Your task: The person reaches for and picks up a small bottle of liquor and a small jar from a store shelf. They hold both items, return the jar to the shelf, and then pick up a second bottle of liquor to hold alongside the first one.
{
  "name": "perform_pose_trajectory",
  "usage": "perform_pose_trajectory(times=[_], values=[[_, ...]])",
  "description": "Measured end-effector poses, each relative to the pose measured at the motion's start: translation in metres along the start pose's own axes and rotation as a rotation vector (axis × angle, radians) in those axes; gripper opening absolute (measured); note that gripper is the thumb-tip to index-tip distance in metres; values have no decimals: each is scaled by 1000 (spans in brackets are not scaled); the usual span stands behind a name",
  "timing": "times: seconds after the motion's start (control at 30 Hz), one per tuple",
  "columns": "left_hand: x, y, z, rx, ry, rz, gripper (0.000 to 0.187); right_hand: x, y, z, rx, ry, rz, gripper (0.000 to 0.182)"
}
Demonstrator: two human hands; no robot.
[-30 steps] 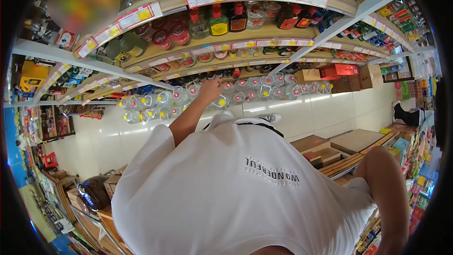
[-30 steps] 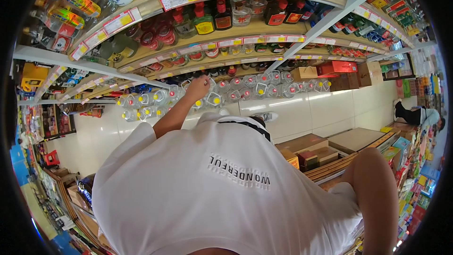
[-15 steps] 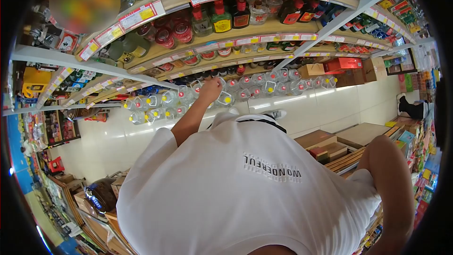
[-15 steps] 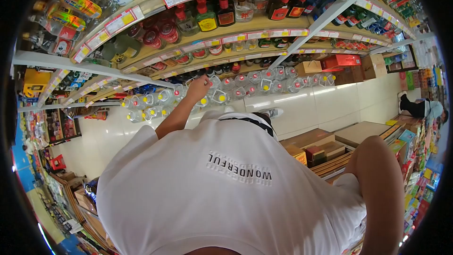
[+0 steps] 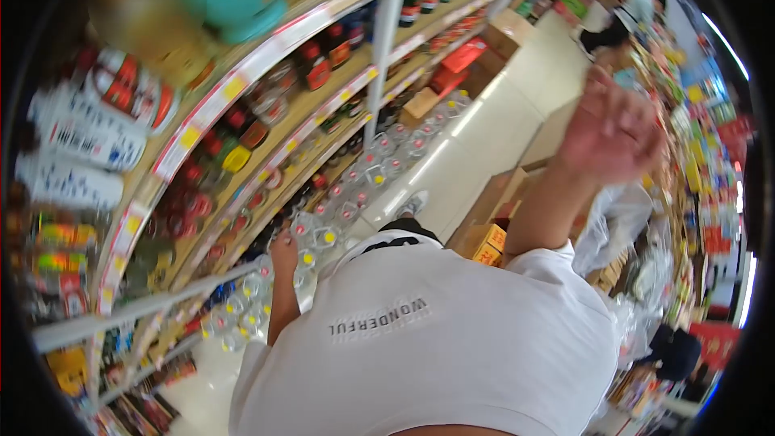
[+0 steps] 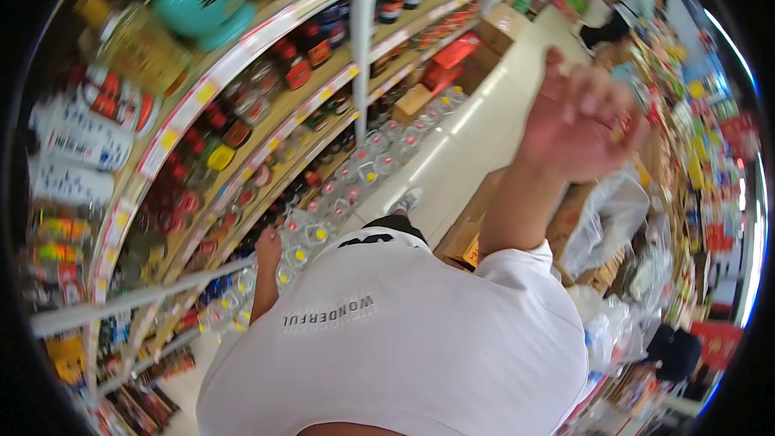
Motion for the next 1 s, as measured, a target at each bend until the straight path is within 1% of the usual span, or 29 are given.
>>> perform_pose_trajectory(times=[0.07, 0.17, 0.27, 0.33, 0.43, 0.47, 0.53, 0.57, 0.6, 0.63, 0.73, 0.8, 0.83, 0.87, 0.93, 0.97, 1.0], values=[[3, 9, -9, -220, -14, -185, 15, -14, -4, 4, -11, 35, 109, 42], [1, 15, 5, -203, 29, -182, 15, -27, -3, 5, 0, -7, 99, 45], [24, 25, -18, -199, -25, -152, 15, -29, 1, 12, 5, 14, 115, 45], [26, 24, -9, -238, -58, -142, 14, -28, 5, 16, 13, 19, 145, 45], [27, 23, 4, -271, -101, -143, 12, -37, 11, 24, 51, 15, 46, 37], [27, 20, 8, -283, -113, -144, 11, -38, 13, 27, 49, -6, 100, 28], [31, 16, 5, -226, -81, -105, 10, -33, 18, 37, 49, -39, 207, 14], [32, 12, 3, -204, -64, -80, 10, -39, 22, 41, 60, -89, 208, 9], [30, 7, 5, -227, -79, -61, 9, -50, 24, 46, 72, -132, 207, 15], [28, 4, 11, -248, -93, -38, 9, -61, 27, 51, 82, -173, 205, 24], [30, -6, 25, -314, -134, 44, 10, -84, 32, 70, 166, -256, 244, 38], [34, -13, 34, -355, -150, 93, 11, -97, 34, 88, 245, -196, 235, 38], [28, -17, 59, -473, -184, 58, 12, -104, 35, 97, 288, -173, 245, 38], [33, -20, 71, -496, -183, 72, 12, -111, 35, 105, 330, -151, 254, 38], [45, -27, 81, -539, -180, 91, 12, -125, 32, 119, 392, -124, 248, 37], [59, -30, 74, -481, -142, 122, 13, -133, 31, 126, 427, -109, 246, 36], [63, -33, 81, -492, -159, 124, 13, -139, 29, 132, 464, -93, 243, 35]])
Point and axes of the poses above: each hand's wrist, its own y-axis towards the middle knuckle, its own x-axis out of the palm, z = x × y, the point moved 1 cm from there along y, towards the middle knuckle, and after that the axes turned 3 degrees about -z, right-handed, at the moved point
